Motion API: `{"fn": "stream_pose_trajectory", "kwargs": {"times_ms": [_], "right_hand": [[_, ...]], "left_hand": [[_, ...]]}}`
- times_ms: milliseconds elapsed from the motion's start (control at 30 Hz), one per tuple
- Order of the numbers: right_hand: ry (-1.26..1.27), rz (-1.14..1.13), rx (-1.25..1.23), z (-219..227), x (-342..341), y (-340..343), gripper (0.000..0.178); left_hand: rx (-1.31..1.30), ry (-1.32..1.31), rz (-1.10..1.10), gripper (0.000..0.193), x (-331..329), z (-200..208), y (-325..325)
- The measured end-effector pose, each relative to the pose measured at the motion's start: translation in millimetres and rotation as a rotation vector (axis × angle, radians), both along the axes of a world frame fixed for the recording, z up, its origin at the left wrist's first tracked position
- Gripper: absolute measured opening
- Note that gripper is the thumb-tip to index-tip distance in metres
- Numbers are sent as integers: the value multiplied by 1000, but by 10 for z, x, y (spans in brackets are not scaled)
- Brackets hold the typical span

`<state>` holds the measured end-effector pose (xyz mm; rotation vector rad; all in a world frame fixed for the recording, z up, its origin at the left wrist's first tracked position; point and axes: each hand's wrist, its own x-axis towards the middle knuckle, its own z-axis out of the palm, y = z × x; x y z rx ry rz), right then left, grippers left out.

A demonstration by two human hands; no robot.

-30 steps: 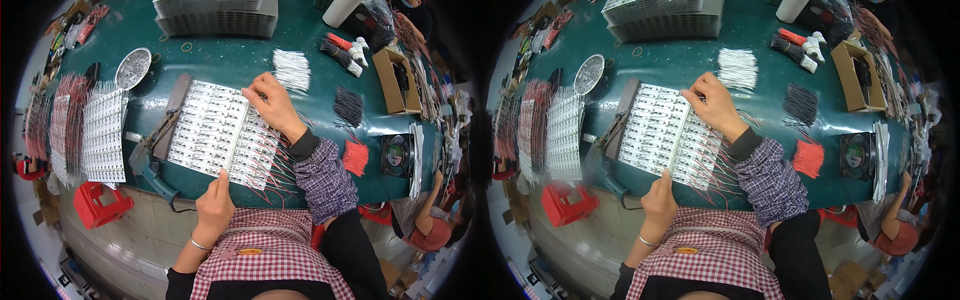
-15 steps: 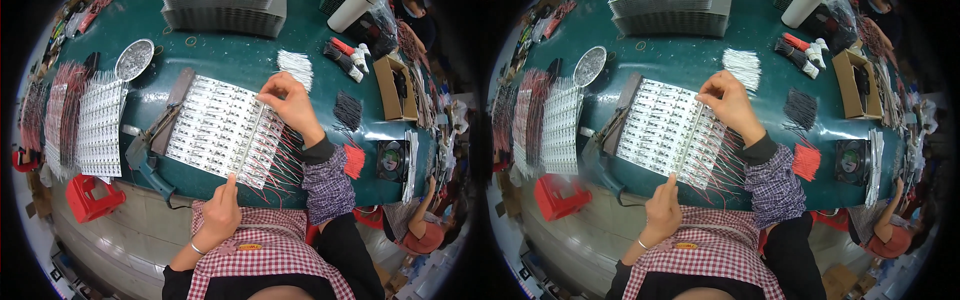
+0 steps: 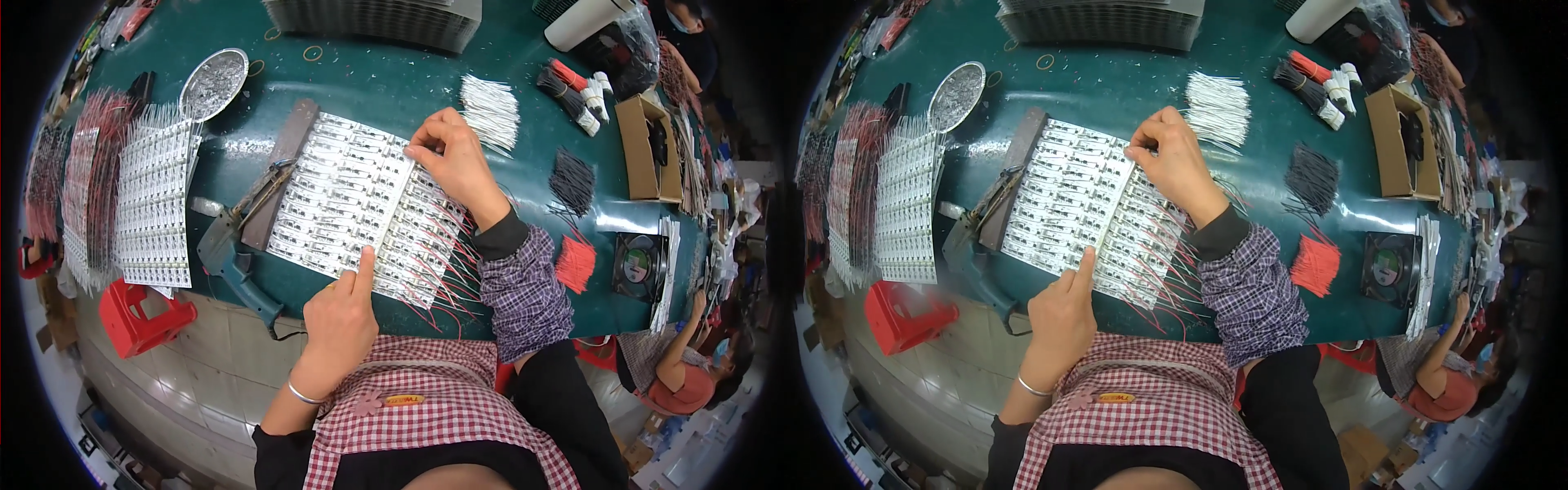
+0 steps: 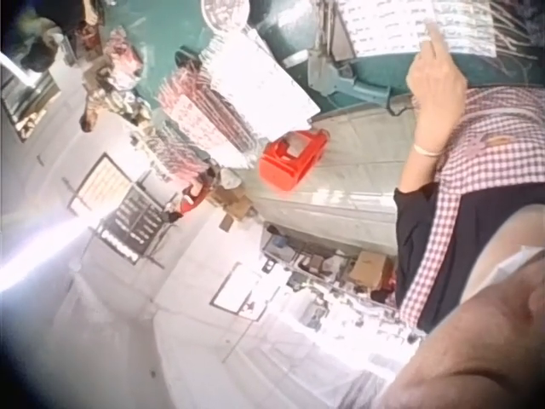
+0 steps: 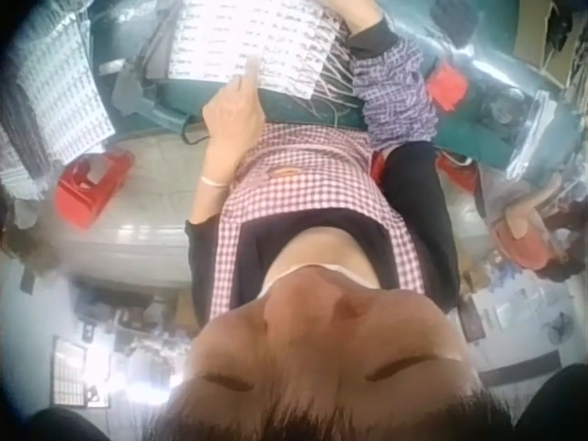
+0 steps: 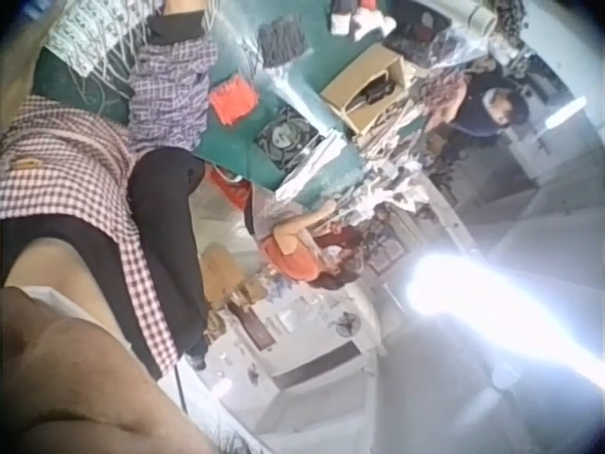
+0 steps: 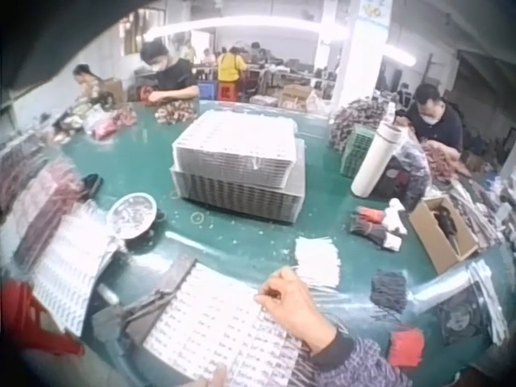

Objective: The person solders wires onto an LED circuit board panel with a soldering gun, moves a guide stick across the board, and slides heat-shrink tubing onto the wire leads by hand.

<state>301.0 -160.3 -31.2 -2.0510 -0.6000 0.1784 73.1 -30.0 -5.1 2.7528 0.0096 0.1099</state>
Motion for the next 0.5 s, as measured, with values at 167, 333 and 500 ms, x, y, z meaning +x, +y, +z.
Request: {"fn": "stream_pose_trajectory", "kwargs": {"times_ms": [167,333,500], "right_hand": [[-48,23,-5,-70,6,-20,13],[-39,46,18,-100,-20,-18,15],[-119,33,15,-68,-60,-4,15]], "left_hand": [[54,80,-110,76,165,44,22],[269,114,-307,70,245,36,40],[294,144,-369,68,300,37,54]]}}
